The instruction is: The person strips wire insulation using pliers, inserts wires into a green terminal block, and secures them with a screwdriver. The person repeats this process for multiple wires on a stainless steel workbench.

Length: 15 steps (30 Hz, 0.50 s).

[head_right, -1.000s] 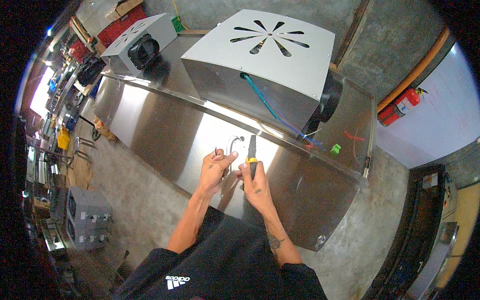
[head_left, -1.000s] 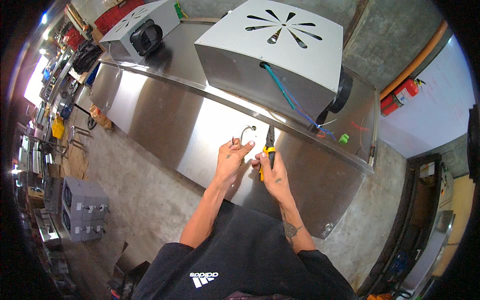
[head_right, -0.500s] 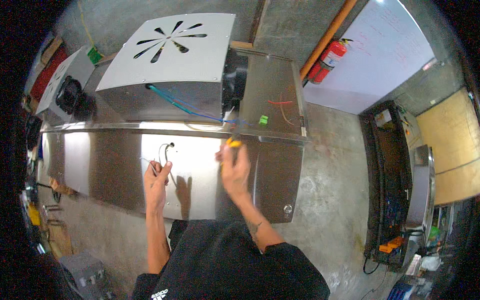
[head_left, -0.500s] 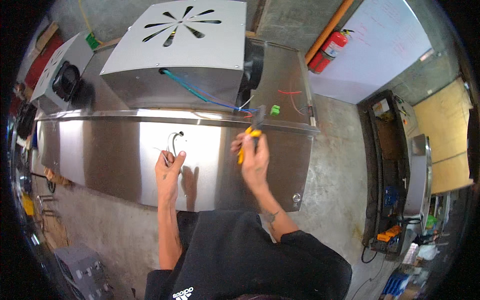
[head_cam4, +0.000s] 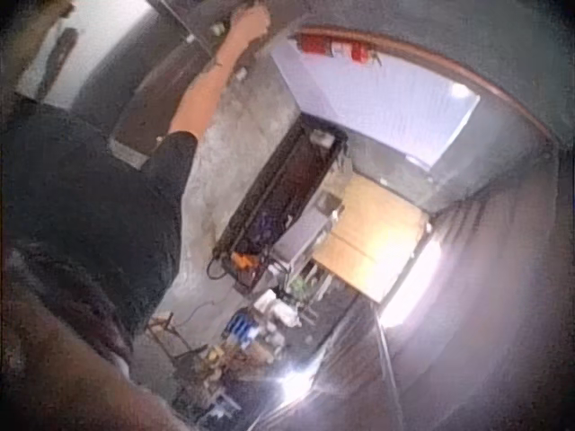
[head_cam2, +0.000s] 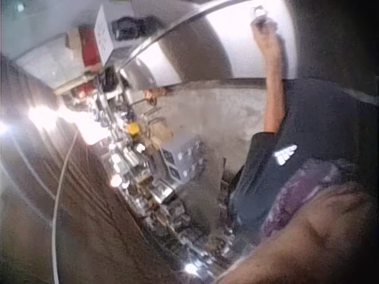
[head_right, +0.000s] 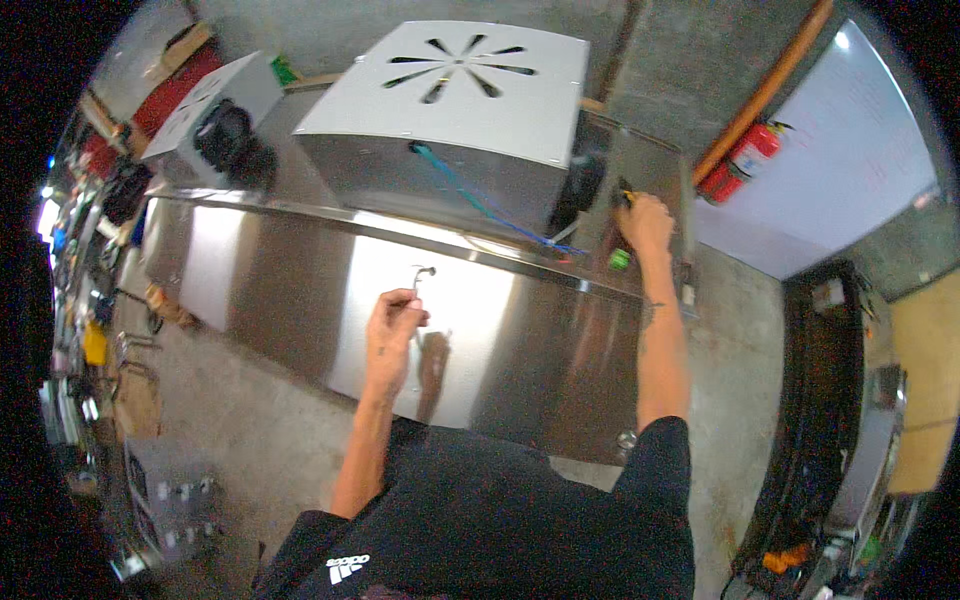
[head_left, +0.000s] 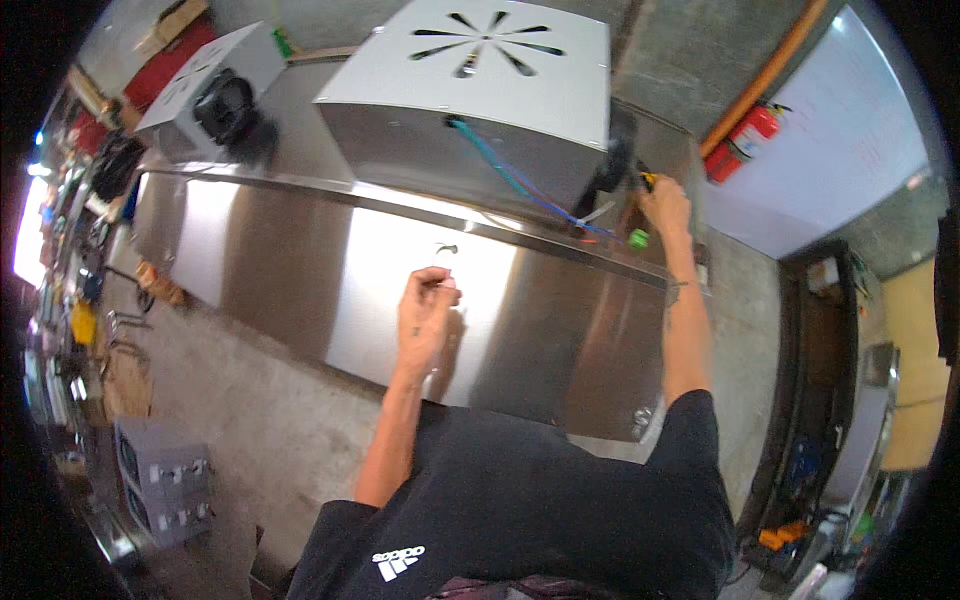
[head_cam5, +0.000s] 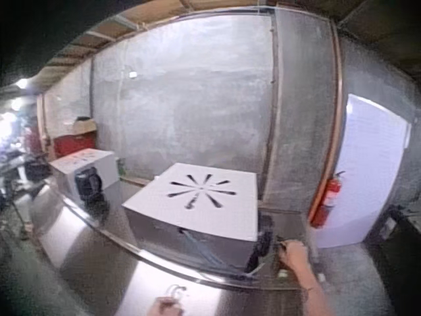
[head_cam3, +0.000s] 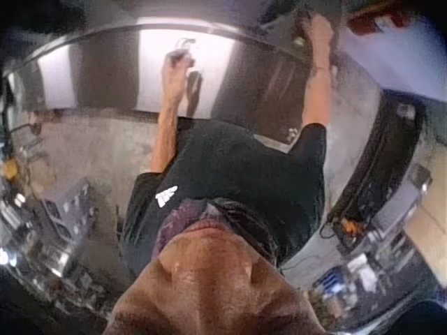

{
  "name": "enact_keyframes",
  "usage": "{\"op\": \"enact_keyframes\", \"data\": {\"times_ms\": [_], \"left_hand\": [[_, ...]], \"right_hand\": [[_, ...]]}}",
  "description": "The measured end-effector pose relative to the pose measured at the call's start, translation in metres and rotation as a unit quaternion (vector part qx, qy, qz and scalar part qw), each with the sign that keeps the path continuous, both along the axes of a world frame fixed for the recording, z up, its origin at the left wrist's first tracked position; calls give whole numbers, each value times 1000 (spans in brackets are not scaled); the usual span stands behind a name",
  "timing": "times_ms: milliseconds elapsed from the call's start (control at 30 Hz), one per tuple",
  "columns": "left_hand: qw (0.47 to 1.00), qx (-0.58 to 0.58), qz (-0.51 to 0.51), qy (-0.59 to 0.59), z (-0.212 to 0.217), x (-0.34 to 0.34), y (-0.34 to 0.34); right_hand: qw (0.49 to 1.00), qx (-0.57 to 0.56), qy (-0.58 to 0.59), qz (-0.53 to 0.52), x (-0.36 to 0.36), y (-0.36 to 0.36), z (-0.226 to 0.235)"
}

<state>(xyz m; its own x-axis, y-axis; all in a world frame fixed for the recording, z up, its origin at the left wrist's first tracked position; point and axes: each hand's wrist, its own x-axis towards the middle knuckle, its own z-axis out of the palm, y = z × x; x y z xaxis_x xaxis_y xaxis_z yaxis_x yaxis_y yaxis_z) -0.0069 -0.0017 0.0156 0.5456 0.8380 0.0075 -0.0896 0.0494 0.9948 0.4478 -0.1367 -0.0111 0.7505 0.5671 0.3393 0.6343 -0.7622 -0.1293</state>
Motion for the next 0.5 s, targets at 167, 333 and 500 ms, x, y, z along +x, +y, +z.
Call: {"op": "enact_keyframes", "data": {"times_ms": [167, 333, 500], "left_hand": [[1000, -11, 0, -17, 3, -9, -1], [1000, -11, 25, 3, 7, -6, -1], [999, -6, 43, -12, 5, -10, 2]], "right_hand": [[1000, 27, -12, 8, 17, 15, -24], [993, 109, 27, 27, 24, 8, -33], [971, 220, 64, 66, -19, -30, -12]]}}
